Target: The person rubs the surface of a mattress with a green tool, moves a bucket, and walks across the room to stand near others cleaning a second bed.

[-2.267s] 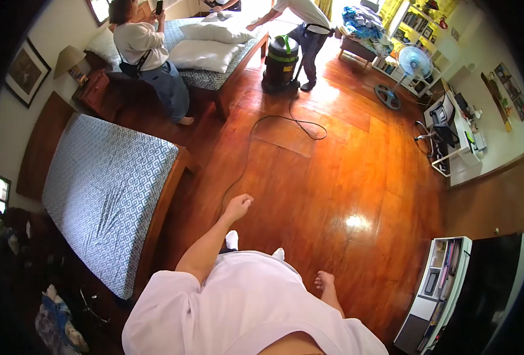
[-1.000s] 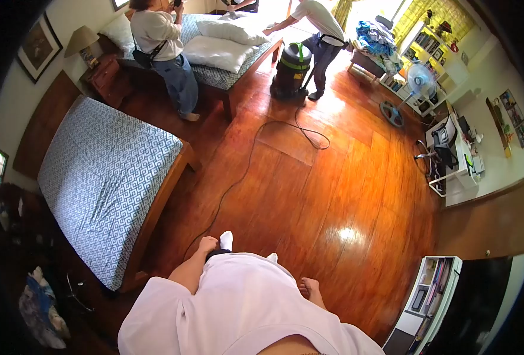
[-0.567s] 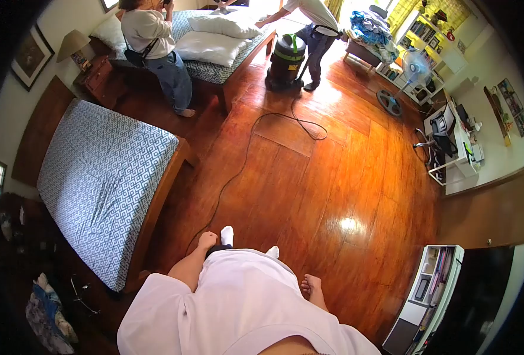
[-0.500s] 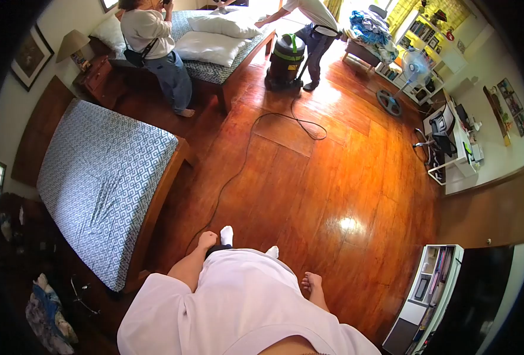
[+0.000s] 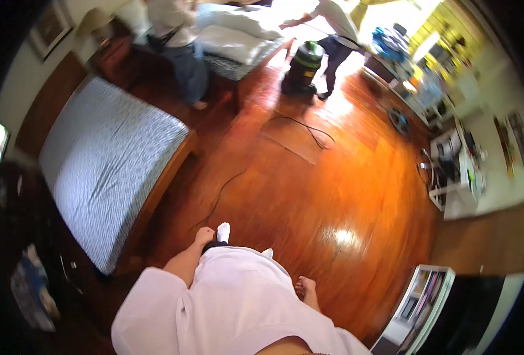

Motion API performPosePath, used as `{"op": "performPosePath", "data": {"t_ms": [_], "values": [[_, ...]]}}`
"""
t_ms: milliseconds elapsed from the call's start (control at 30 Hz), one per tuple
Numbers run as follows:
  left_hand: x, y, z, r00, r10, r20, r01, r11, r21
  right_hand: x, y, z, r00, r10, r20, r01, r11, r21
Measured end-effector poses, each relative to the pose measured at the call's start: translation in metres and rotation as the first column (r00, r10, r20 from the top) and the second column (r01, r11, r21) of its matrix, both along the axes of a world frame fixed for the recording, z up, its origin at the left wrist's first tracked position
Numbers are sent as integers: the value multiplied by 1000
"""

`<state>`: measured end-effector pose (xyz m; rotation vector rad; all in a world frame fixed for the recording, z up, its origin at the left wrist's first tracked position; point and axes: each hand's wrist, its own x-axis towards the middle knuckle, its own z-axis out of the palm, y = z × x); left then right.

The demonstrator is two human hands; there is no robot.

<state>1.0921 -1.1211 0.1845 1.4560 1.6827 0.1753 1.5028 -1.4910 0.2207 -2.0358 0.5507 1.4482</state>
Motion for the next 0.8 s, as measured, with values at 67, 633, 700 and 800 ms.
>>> {"op": "performPosePath", "data": {"t_ms": [67, 633, 700, 800], "values": [[-9, -2, -11, 962, -244, -126, 255, 963, 85, -12, 13, 25, 998, -6, 59, 5, 1000, 7], [-34, -50, 44, 930, 322, -179, -354, 915, -192, 36, 139, 116, 853, 519, 59, -520, 830, 201], [-42, -60, 55, 915, 338, -221, -388, 887, -251, 46, 151, 106, 839, 540, 59, -540, 818, 195], [-55, -80, 33, 891, 383, -243, -441, 856, -270, 64, 186, 79, 878, 463, 120, -475, 875, 94]]}}
